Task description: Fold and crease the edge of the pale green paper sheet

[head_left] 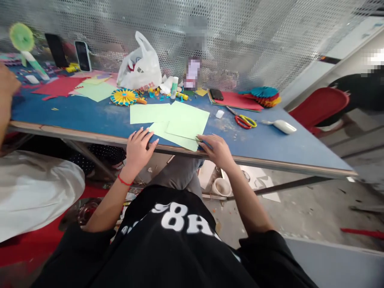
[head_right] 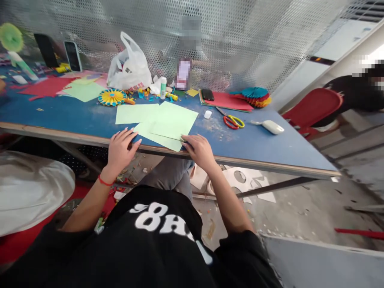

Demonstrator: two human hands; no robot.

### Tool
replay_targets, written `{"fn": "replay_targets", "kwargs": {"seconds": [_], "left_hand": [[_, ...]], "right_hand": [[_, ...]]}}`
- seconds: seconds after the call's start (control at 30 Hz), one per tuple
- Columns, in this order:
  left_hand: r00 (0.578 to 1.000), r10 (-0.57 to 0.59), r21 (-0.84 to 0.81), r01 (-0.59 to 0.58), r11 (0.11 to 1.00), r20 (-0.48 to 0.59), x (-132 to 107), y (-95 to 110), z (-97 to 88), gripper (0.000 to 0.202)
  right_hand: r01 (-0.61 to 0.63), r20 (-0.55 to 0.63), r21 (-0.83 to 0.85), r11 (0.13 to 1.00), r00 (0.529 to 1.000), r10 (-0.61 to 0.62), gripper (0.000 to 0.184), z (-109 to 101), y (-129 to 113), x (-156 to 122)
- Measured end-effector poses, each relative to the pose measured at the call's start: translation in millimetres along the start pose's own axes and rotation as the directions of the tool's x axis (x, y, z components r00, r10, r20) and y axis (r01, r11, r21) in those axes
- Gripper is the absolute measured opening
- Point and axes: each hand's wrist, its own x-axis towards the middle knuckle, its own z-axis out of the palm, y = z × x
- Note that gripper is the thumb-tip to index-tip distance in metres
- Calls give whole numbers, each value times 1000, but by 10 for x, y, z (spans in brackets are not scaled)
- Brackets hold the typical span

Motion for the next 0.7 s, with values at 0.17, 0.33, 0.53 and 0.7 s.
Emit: {"fn": "replay_targets", "kwargs": {"seconds": [0.17, 0.33, 0.53, 0.7], "left_hand": [[994, 78, -140, -89, 986, -82, -116, 258, 30, 35], [979, 178, -254, -197, 947, -97, -59, 531, 78, 28], [998, -39, -448, 11, 894, -53, 248, 670, 122, 35], [994, -99, -543, 105, 833, 40, 413, 668, 113, 57]], "right_hand": [[68, 33, -225, 972, 998, -62, 34, 7, -128, 236], [148, 107, -385, 911, 988, -115, 34, -57, -170, 372], [77, -84, -357, 931, 990, -114, 34, -6, -399, 348], [98, -170, -373, 923, 970, -172, 39, 34, -713, 297]]}}
